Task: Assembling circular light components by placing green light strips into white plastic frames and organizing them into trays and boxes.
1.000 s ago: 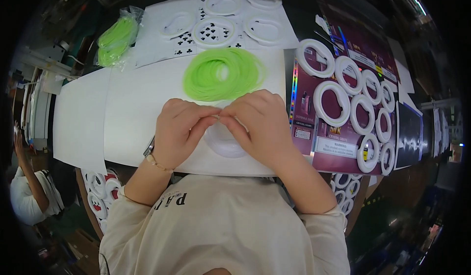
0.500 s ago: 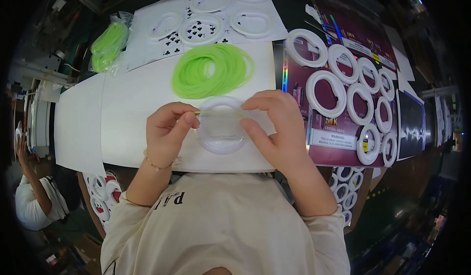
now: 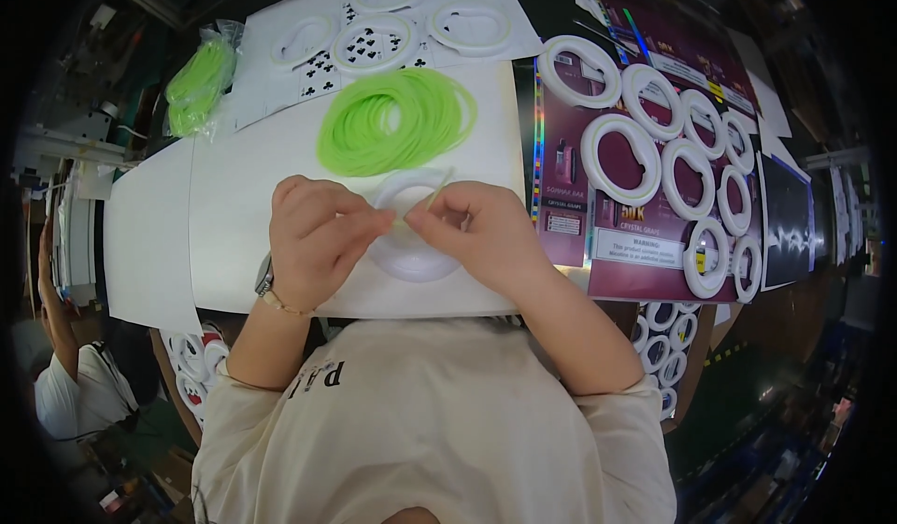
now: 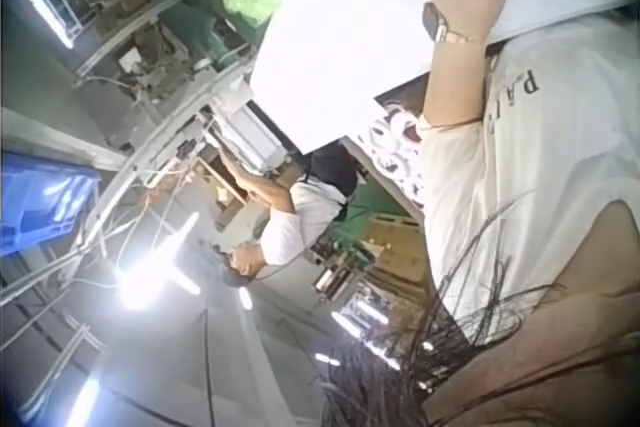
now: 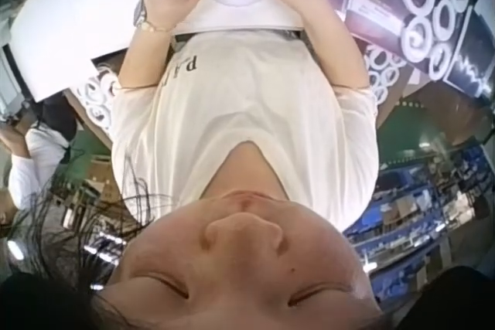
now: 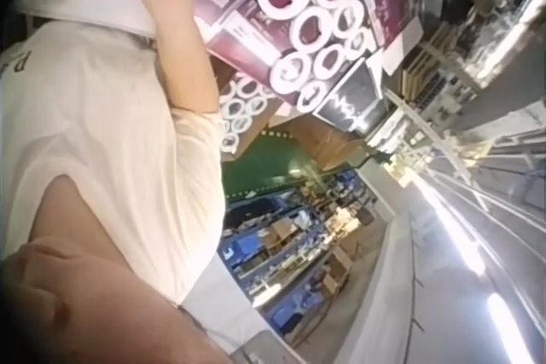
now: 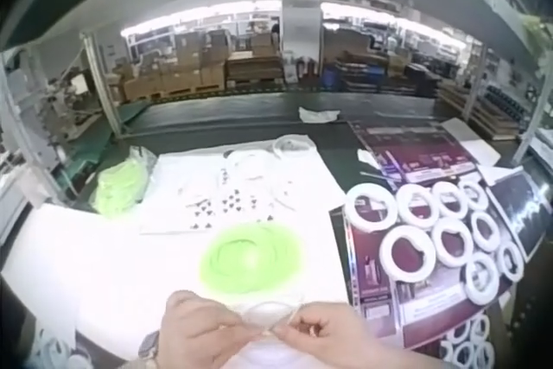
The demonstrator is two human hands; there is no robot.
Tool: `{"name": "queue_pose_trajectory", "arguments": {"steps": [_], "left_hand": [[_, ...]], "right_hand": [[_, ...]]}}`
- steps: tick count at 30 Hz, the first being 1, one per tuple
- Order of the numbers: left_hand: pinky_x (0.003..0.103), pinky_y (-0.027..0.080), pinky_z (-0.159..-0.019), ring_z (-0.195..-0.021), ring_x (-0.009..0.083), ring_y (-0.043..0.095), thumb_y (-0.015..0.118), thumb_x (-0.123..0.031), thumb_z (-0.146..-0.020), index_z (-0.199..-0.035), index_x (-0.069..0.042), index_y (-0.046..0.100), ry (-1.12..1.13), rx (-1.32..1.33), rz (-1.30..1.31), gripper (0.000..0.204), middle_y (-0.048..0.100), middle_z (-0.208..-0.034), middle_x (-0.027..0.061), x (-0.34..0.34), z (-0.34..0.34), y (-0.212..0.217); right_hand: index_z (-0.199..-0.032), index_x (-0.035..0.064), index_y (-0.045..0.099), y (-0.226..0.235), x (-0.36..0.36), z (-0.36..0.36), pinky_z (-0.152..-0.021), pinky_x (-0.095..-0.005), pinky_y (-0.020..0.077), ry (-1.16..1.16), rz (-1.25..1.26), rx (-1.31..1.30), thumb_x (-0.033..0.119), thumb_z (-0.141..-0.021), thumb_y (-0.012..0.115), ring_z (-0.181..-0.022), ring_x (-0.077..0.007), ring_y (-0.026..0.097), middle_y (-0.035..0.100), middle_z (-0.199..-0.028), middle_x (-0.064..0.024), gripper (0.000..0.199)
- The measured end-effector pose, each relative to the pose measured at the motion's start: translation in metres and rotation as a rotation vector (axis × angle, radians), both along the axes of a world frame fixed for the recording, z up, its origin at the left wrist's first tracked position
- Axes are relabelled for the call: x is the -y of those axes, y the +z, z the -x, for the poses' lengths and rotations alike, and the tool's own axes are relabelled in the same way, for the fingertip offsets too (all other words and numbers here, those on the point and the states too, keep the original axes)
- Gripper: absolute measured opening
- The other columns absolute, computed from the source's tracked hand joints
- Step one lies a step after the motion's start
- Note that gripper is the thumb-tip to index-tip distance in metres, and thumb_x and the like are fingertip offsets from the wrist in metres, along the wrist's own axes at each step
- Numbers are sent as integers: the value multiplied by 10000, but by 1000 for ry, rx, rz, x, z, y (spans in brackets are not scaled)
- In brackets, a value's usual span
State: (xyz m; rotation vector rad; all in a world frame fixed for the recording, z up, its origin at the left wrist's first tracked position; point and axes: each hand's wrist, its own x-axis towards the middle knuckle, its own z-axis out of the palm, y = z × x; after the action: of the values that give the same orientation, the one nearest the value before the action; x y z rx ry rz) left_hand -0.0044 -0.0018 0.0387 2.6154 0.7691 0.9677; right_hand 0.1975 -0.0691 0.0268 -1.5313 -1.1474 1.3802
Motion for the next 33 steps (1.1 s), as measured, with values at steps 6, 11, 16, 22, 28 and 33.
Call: {"name": "queue_pose_trajectory", "arguments": {"steps": [6,11,16,22,28,33], "left_hand": [[399,390,-854,-843,119,586,660,-143,-702,-828,-237,676,-195,-193,-51,158,602,-823,-79,10,16,-23],[399,394,-880,-885,125,590,647,-150,-718,-834,-219,668,-221,-299,64,137,599,-826,-60,16,23,-37],[389,396,-877,-903,123,598,629,-143,-741,-827,-202,656,-212,-287,111,108,628,-904,-57,16,21,-42],[376,392,-827,-900,112,601,627,-147,-763,-854,-185,647,-200,-321,122,100,641,-974,-57,17,16,-45],[376,379,-780,-862,106,600,659,-195,-780,-926,-240,679,-214,-346,147,153,640,-968,-74,22,8,-37],[375,374,-766,-849,102,601,685,-229,-768,-950,-303,701,-264,-333,116,197,637,-955,-83,21,10,-46]], "right_hand": [[-762,40,650,-26,25,7,-554,-250,413,147,-126,395,133,-761,725,-600,-111,513,592,-663,-37,120],[-686,72,600,-35,33,14,-556,-346,438,107,-239,483,167,-733,726,-608,-226,551,570,-636,-52,165],[-694,83,594,-39,34,19,-583,-350,441,110,-350,618,130,-702,739,-645,-234,550,542,-642,-35,152],[-694,71,573,-41,37,19,-581,-362,440,65,-332,641,124,-720,729,-656,-231,553,537,-663,-46,166],[-1043,64,583,-38,38,16,-645,-378,452,-2,-245,674,139,-704,747,-759,-258,566,550,-782,-85,384],[-1382,84,415,-47,34,-2,-833,-399,435,-91,-394,713,153,-694,754,-943,-290,532,579,-1078,-122,770]]}}
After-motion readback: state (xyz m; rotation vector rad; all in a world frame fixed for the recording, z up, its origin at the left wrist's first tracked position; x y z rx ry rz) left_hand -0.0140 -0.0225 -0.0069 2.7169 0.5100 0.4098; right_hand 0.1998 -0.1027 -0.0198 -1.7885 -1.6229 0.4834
